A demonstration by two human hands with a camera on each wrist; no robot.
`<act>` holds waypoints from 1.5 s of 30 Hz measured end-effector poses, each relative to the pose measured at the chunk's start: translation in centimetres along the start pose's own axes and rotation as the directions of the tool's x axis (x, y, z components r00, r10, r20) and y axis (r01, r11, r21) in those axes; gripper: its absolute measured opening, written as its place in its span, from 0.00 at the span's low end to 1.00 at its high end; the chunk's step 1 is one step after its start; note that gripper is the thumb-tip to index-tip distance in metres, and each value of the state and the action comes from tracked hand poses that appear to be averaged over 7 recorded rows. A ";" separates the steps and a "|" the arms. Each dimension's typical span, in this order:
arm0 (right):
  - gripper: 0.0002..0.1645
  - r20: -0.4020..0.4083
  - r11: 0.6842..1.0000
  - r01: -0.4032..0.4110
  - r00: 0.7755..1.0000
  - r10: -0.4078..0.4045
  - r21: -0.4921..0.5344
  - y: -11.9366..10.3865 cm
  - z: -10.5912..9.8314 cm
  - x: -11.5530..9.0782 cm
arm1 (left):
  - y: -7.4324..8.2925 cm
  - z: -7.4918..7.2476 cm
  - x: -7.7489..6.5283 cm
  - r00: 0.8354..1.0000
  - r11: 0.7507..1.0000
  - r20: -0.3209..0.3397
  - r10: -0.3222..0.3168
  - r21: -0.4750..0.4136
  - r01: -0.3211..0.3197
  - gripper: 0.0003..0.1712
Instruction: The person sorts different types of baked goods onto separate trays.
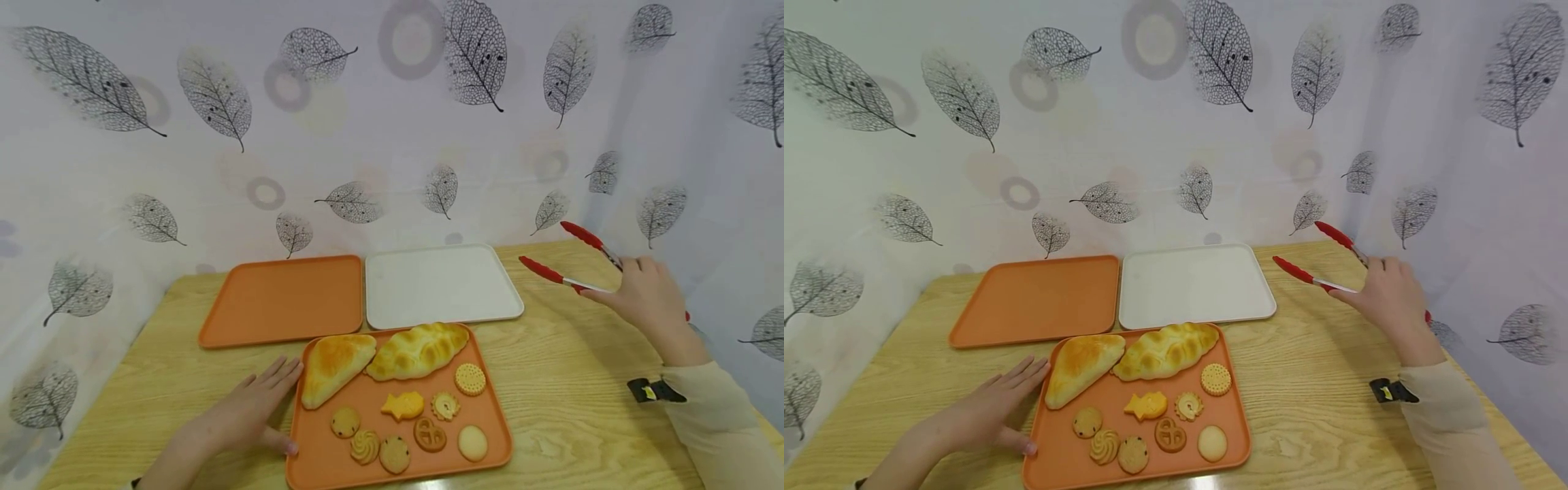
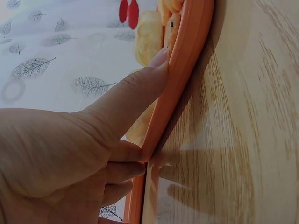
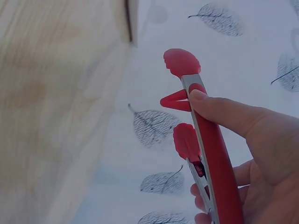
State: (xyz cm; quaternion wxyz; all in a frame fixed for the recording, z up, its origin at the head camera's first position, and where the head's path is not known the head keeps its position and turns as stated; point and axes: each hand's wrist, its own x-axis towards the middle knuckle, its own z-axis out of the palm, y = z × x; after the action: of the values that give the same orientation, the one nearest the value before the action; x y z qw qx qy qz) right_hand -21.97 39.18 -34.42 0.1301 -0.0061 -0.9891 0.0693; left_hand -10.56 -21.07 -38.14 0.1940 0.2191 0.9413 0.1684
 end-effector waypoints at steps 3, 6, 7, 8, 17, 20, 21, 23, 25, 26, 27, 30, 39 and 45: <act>0.62 -0.046 0.999 0.042 0.998 -0.041 0.016 -1.3 -0.6 -0.2 | -0.1 0.0 0.1 1.000 1.000 0.000 0.000 -0.003 0.000 0.71; 0.59 -0.102 0.994 0.100 0.990 -0.095 0.050 -2.5 -0.9 -0.4 | -0.1 0.0 0.1 1.000 1.000 -0.001 -0.004 -0.004 0.004 0.71; 0.57 -0.121 0.990 0.125 0.986 -0.117 0.060 -2.9 -1.0 -0.5 | -0.1 0.0 0.2 1.000 1.000 -0.001 -0.004 -0.003 0.004 0.71; 0.56 -0.147 0.985 0.155 0.979 -0.143 0.070 -3.2 -1.1 -0.7 | -0.1 0.0 0.2 1.000 1.000 -0.003 -0.004 -0.002 0.004 0.71; 0.51 -0.292 0.910 0.404 0.885 -0.363 0.094 -6.0 -1.3 -1.6 | -0.3 -0.1 0.5 1.000 1.000 -0.008 -0.003 0.001 0.003 0.70; 0.49 -0.332 0.862 0.495 0.836 -0.437 0.114 -6.7 -1.1 -1.8 | -0.4 -0.1 0.5 1.000 1.000 -0.006 -0.003 0.002 0.003 0.70; 0.49 -0.346 0.844 0.524 0.818 -0.461 0.113 -6.9 -1.0 -1.8 | -0.4 -0.2 0.5 1.000 1.000 -0.005 -0.003 0.002 0.003 0.70; 0.49 -0.346 0.817 0.563 0.797 -0.495 0.128 -7.3 -0.9 -2.0 | -0.4 -0.2 0.5 1.000 1.000 -0.003 -0.004 0.000 0.004 0.70; 0.50 -0.315 0.800 0.583 0.792 -0.523 0.138 -7.7 -0.7 -2.2 | -0.4 -0.3 0.5 1.000 1.000 -0.003 -0.001 -0.001 0.001 0.70; 0.50 -0.292 0.796 0.587 0.795 -0.532 0.147 -7.9 -0.6 -2.4 | -0.4 -0.3 0.5 1.000 1.000 -0.003 0.001 0.000 -0.001 0.70; 0.50 -0.269 0.793 0.590 0.797 -0.541 0.153 -8.1 -0.5 -2.5 | -0.4 -0.3 0.5 1.000 1.000 -0.005 0.003 0.000 -0.003 0.70; 0.49 -0.195 0.776 0.604 0.796 -0.573 0.181 -8.8 -0.2 -2.9 | -0.4 -0.4 0.5 1.000 1.000 -0.008 0.008 0.003 -0.008 0.71; 0.49 -0.068 0.713 0.669 0.738 -0.672 0.212 -10.6 1.3 -3.7 | -0.5 -0.5 0.6 1.000 1.000 -0.001 0.001 0.003 -0.001 0.71; 0.50 -0.023 0.695 0.697 0.709 -0.705 0.176 -11.2 1.9 -3.9 | -0.7 -0.5 0.6 1.000 1.000 0.009 0.001 -0.011 -0.001 0.71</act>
State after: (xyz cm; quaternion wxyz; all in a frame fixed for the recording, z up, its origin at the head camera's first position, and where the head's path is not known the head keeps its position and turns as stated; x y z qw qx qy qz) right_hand -18.59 27.67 -35.67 0.1237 0.3838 -0.9097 0.0994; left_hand -11.52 -21.46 -38.15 0.1994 0.2195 0.9393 0.1725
